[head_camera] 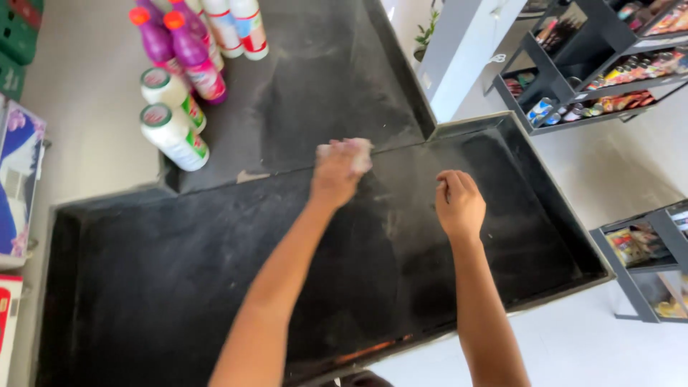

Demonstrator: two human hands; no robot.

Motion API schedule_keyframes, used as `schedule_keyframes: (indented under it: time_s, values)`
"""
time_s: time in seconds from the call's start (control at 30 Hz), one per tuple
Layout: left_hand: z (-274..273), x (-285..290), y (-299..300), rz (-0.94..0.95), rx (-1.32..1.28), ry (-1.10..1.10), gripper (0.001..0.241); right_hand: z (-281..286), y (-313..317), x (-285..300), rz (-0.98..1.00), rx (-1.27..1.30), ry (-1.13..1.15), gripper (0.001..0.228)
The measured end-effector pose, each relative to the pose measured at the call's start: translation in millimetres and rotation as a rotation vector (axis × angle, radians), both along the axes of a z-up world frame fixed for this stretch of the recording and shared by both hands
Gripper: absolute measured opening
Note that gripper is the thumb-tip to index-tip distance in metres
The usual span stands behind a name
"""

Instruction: Wiping down a checkout counter in a grocery store with a cleaning cloth.

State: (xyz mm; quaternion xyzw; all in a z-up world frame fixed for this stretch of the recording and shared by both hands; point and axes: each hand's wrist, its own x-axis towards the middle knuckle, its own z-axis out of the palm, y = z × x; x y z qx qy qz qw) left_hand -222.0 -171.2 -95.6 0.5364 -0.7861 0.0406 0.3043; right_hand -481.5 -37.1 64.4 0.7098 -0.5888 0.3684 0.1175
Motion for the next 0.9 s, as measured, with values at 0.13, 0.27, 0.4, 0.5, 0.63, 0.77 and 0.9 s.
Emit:
schedule_keyframes:
  time_s: [0.13,0.27,0.4,0.5,0.63,0.77,0.9]
  values:
    - [18.0,-65.1,25.7,-0.209,-0.119,-0.127,0.065,-4.9,-4.7,-16.1,-0.151,-0.093,0.051,0.014]
    - [72.0,-81.0,125.4,-0.548,-0.045,-0.178,0.053,-0.5,1.1,-18.1,-0.179,-0.184,0.088,0.016]
    - [98.2,-51.0,226.6,-0.896,0.058,-0.047,0.041,4.1,4.3,-11.3,-0.144,-0.182,0.081,0.015]
    - [134.4,-24.7,262.7,-1.033,0.734,0.406,0.059,13.1,6.9,-1.8,-0.074,-0.147,-0.031,0.02]
    - [151.8,-12.2,245.7,-1.093,1.335,0.875,0.072,5.0,2.9,-4.5,-0.029,-0.145,-0.009,0.016]
    - [234.3,-18.8,164.3,-0.751,0.86,0.875,0.024,4.8,1.9,-12.3,-0.054,-0.18,-0.009,0.014]
    - [57.0,22.3,50.5,-0.194,0.444,0.616,0.059,-2.3,-0.1,-18.2,-0.074,-0.163,-0.012,0.016]
